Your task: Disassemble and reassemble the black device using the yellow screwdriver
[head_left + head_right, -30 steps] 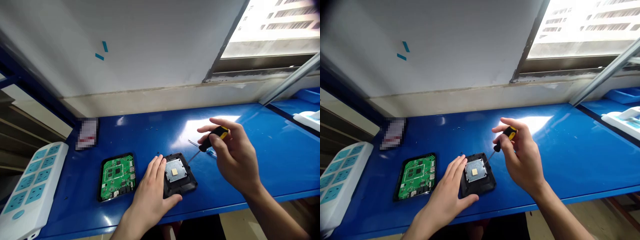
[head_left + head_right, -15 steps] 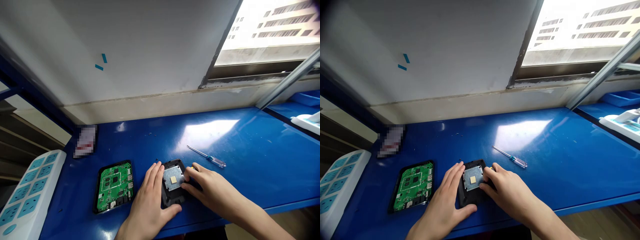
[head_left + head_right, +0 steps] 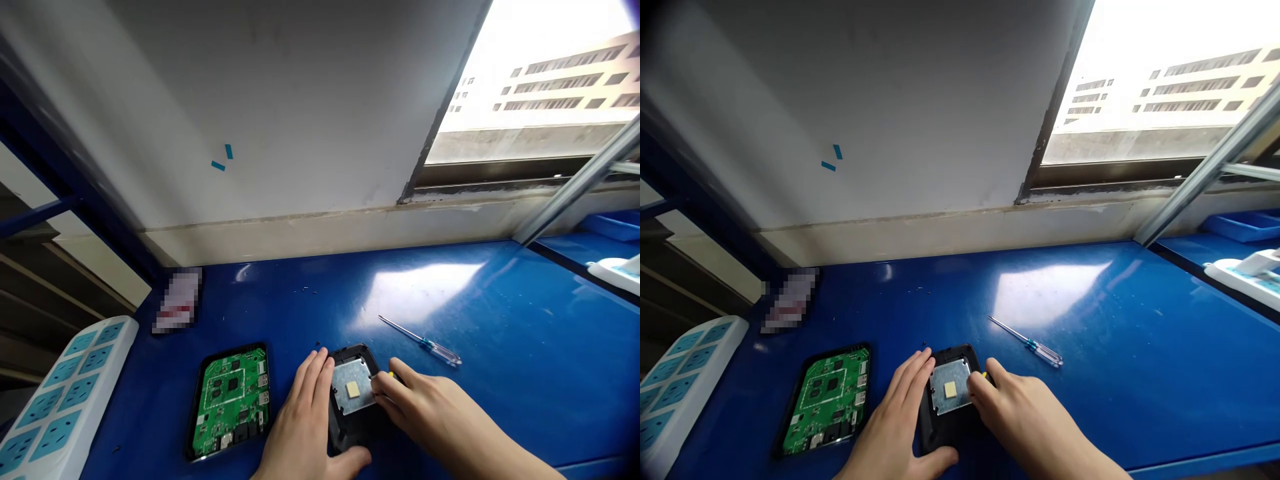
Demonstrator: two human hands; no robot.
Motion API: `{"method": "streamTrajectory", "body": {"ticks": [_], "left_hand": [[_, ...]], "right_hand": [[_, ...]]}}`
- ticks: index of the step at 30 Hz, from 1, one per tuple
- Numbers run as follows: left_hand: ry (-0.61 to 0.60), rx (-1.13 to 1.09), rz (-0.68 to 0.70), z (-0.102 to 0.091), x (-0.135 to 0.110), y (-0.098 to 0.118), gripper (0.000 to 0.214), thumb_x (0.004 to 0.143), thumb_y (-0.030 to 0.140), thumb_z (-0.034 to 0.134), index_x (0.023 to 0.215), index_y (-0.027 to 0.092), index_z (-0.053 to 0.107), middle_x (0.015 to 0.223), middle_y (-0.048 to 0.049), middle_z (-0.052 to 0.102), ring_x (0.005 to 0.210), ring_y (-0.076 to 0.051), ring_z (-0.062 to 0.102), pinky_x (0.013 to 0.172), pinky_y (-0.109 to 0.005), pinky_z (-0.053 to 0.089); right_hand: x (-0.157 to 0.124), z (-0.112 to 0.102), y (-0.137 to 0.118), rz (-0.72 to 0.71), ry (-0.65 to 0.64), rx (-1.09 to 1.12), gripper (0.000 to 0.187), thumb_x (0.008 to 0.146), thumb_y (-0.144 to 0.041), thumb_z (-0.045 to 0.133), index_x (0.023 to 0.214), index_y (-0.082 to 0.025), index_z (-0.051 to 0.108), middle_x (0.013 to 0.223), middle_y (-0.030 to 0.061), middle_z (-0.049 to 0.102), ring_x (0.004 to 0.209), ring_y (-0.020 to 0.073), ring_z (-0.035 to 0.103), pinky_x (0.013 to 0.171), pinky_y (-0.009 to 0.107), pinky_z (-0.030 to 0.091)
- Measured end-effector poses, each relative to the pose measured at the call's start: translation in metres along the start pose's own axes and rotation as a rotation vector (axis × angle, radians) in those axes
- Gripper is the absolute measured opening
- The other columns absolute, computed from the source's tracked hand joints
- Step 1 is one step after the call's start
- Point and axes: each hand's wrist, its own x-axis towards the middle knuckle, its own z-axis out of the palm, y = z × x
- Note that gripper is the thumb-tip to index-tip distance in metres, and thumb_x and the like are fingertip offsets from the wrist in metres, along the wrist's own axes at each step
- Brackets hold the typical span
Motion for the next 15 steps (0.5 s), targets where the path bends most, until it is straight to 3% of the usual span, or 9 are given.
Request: {"method": "streamTrajectory", "body": {"ticks": [3,7,12,15], "left_hand": [[-0.017,-0.029,-0.004,-0.001,0.001,-0.001,0.104,0.068,0.035,0.08,0.158,0.009,0.034,0.168,-0.013,0.019,0.155,-0.04,0.016,0.124,-0.055,0.026],[-0.033,-0.025,0.011,0.001,0.003,-0.007,0.104,0.072,0.039,0.078,0.16,0.011,0.031,0.169,-0.0116,0.016,0.156,-0.039,0.014,0.123,-0.056,0.027],[-0.02,0.01,0.085,0.009,0.011,-0.024,0.105,0.078,0.054,0.077,0.161,0.012,0.03,0.168,-0.0141,0.02,0.155,-0.041,0.018,0.122,-0.058,0.027],[0.005,-0.036,0.106,0.01,0.013,-0.027,0.098,0.082,0.056,0.074,0.16,0.014,0.032,0.167,-0.0135,0.024,0.154,-0.04,0.021,0.121,-0.056,0.031]], "right_hand": [[0.016,-0.011,0.005,0.069,-0.069,0.125,0.015,0.094,-0.012,0.05,0.09,-0.022,0.06,0.076,0.0026,0.063,0.049,0.0154,0.056,0.045,0.031,0.022],[0.064,-0.021,0.016,0.299,-0.212,0.393,0.014,0.099,-0.022,0.052,0.101,-0.023,0.066,0.09,0.0047,0.069,0.067,0.0174,0.066,0.056,0.027,0.037],[0.11,-0.007,0.039,0.297,-0.217,0.485,0.012,0.093,-0.033,0.064,0.096,-0.023,0.069,0.085,0.0036,0.071,0.07,0.0177,0.067,0.059,0.025,0.043],[0.11,-0.021,0.053,0.305,-0.166,0.535,0.024,0.101,-0.024,0.046,0.113,-0.02,0.067,0.096,0.0077,0.073,0.083,0.0188,0.069,0.072,0.029,0.052]]}}
